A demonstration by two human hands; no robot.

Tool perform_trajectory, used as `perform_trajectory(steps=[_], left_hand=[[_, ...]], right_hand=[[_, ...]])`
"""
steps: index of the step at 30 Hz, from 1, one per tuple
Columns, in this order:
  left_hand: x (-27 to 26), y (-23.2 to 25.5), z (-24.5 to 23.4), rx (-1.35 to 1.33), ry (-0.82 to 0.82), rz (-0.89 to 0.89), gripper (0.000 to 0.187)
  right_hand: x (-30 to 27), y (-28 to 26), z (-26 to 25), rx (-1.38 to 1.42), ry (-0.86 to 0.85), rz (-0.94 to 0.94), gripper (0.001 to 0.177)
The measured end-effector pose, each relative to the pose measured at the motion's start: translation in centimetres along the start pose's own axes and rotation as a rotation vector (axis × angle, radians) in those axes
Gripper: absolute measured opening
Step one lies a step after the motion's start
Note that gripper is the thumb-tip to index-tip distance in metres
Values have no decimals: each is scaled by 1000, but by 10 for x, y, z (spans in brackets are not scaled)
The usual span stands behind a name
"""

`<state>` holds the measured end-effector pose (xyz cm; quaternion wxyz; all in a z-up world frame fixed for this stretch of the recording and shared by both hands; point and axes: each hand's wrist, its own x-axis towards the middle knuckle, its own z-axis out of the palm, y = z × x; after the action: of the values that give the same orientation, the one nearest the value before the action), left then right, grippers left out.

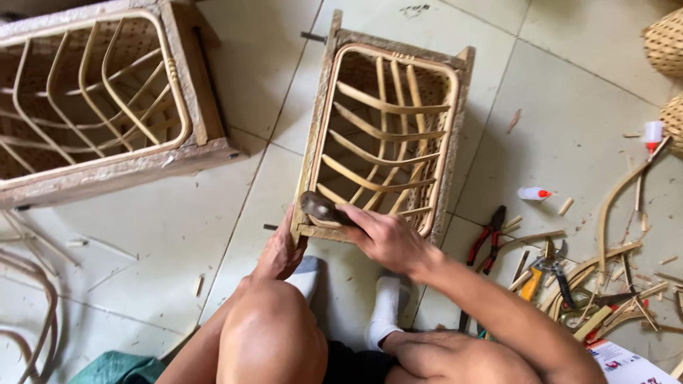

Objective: The person inserts thin wooden strips into a rectangular basket frame, hammers them into place, trims excess with pliers, and applies glue to the joints. The person works on the basket while sitting on the floor.

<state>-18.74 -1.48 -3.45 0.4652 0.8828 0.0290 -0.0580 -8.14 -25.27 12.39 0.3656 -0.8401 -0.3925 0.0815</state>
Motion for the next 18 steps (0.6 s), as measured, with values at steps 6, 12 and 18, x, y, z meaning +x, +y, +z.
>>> perform_trajectory(steps=[6, 12, 18], left_hand=[[2, -5, -5, -81, 3, 130, 79], [6, -4, -5, -97, -15, 64, 75], [5, -2, -4, -53, 20, 128, 76]], right_hand=[[12, 17, 34, -19, -238, 216, 48], [24, 24, 25, -79, -119, 142, 44], [42, 15, 21, -108, -198, 283, 42]])
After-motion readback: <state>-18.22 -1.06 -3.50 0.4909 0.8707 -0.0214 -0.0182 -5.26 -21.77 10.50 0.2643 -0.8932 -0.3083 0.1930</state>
